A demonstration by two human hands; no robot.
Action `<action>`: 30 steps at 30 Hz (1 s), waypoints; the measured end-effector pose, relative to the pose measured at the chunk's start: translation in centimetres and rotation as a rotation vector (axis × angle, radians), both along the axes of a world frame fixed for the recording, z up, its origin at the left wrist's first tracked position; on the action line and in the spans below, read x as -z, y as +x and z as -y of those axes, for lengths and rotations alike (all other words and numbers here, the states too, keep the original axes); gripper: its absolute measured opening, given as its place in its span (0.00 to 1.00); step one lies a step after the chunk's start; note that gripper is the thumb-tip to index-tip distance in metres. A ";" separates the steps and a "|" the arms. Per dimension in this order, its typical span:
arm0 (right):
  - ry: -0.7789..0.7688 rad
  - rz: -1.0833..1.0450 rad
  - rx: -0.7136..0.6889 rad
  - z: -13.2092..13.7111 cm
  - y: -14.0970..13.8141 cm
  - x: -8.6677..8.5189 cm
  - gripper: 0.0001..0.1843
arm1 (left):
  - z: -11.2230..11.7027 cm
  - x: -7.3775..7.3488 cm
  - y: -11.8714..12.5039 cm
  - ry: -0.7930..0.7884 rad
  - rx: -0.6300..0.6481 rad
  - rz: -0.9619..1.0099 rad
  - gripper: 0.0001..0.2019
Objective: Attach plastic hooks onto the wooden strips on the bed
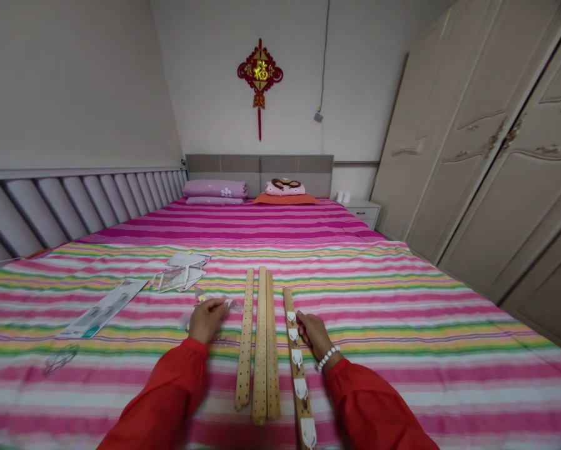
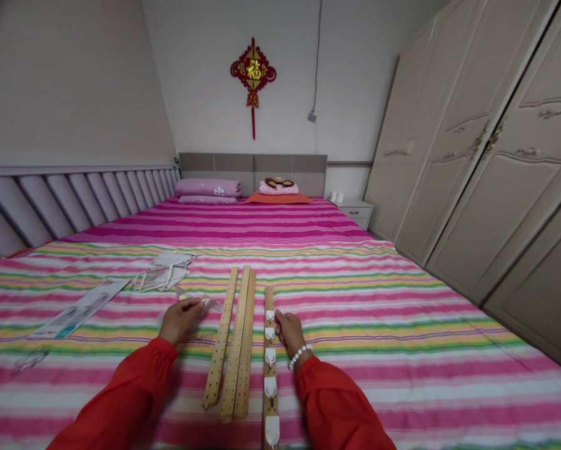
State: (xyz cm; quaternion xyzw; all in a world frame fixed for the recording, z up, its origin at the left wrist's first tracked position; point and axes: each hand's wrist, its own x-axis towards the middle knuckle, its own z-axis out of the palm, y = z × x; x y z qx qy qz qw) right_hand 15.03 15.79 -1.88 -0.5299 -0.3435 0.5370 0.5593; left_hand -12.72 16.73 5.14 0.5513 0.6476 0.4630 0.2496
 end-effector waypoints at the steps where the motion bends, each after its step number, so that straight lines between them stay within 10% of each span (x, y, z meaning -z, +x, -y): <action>1: 0.003 -0.008 -0.001 0.0 0.0 0.0 0.20 | 0.1 -0.1 0.1 -0.018 -0.007 0.211 0.10; 5: 0.008 -0.042 -0.012 0.0 0.2 0.1 0.19 | 0.9 -1.0 1.4 -0.184 -0.013 0.809 0.09; 9: 0.009 -0.077 -0.031 0.1 0.5 0.0 0.19 | 1.3 -1.3 3.4 -0.348 0.088 1.003 0.04; 23: 0.111 -0.051 -0.090 -1.6 0.3 -4.4 0.16 | -1.7 0.3 12.9 -0.450 0.257 0.872 0.10; 30: 0.093 -0.076 -0.014 -3.5 -0.1 -3.7 0.10 | -3.8 1.9 15.0 -0.394 0.254 0.715 0.09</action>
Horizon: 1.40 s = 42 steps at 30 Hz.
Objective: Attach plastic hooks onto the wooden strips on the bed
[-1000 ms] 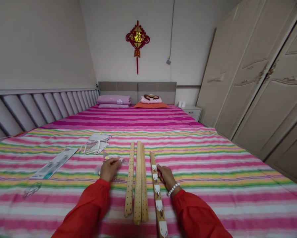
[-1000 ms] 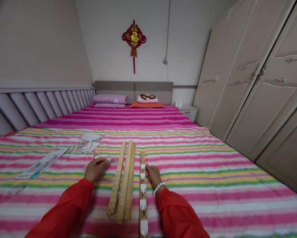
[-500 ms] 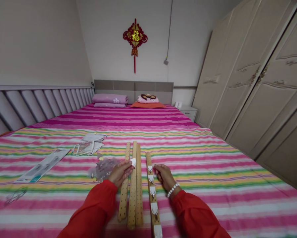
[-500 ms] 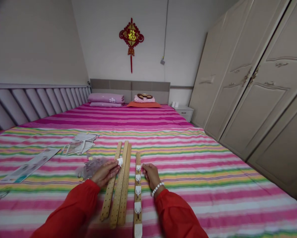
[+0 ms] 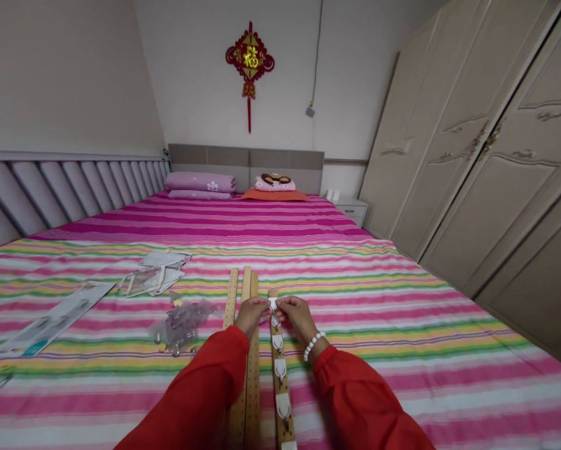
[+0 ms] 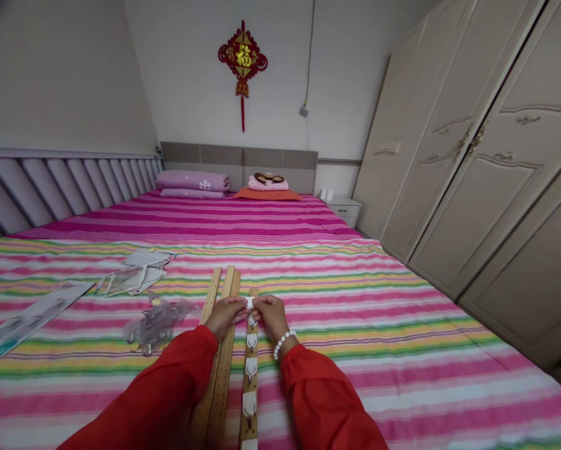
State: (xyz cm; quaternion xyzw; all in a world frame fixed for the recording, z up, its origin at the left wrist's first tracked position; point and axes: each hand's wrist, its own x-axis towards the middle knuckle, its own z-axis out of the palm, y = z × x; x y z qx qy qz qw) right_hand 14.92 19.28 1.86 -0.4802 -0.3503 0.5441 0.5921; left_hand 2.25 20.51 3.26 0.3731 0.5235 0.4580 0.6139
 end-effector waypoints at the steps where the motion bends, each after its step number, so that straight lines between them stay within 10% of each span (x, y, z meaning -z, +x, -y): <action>1: -0.010 -0.001 0.007 -0.2 0.0 0.2 0.09 | -0.3 0.2 0.1 0.006 -0.001 -0.022 0.08; 42: -0.150 0.083 0.082 -3.7 -0.1 4.2 0.14 | -2.5 2.5 1.6 0.369 0.084 -0.817 0.06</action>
